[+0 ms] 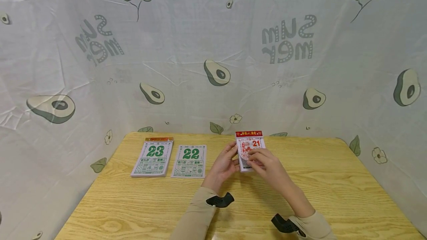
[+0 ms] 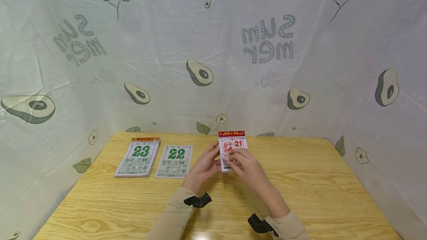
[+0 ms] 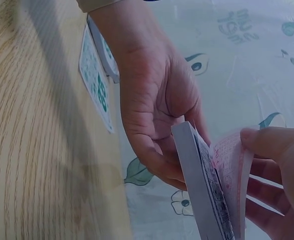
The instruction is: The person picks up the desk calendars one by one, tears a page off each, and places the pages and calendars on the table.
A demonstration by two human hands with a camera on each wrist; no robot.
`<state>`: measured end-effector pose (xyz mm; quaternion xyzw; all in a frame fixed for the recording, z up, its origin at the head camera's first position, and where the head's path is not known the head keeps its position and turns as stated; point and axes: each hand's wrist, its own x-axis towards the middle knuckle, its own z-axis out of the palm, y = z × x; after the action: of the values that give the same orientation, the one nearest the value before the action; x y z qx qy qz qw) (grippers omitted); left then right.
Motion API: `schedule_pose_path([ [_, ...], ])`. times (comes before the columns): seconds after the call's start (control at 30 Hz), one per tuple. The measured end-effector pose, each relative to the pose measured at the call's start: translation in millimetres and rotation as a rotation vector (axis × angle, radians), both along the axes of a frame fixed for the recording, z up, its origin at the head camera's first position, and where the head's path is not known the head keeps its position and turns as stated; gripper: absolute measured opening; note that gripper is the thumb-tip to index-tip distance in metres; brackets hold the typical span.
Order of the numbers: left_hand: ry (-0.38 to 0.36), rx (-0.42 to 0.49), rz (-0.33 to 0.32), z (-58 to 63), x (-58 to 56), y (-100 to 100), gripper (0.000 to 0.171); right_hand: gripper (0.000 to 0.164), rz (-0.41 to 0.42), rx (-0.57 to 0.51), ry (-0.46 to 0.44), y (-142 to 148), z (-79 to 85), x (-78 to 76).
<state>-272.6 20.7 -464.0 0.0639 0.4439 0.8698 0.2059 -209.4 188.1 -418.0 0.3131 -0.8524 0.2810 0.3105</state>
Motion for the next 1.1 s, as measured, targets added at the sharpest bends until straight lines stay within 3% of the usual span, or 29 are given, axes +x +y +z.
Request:
schedule_pose_path([
  [0.8,-0.003,0.033,-0.091,-2.4,5.8,8,0.042,0.011,-0.221,-0.081,-0.033,10,5.7,-2.2],
  [1.1,0.015,0.022,-0.13,-3.2,7.9,9,0.042,0.007,-0.282,-0.144,-0.127,14,5.9,-3.4],
])
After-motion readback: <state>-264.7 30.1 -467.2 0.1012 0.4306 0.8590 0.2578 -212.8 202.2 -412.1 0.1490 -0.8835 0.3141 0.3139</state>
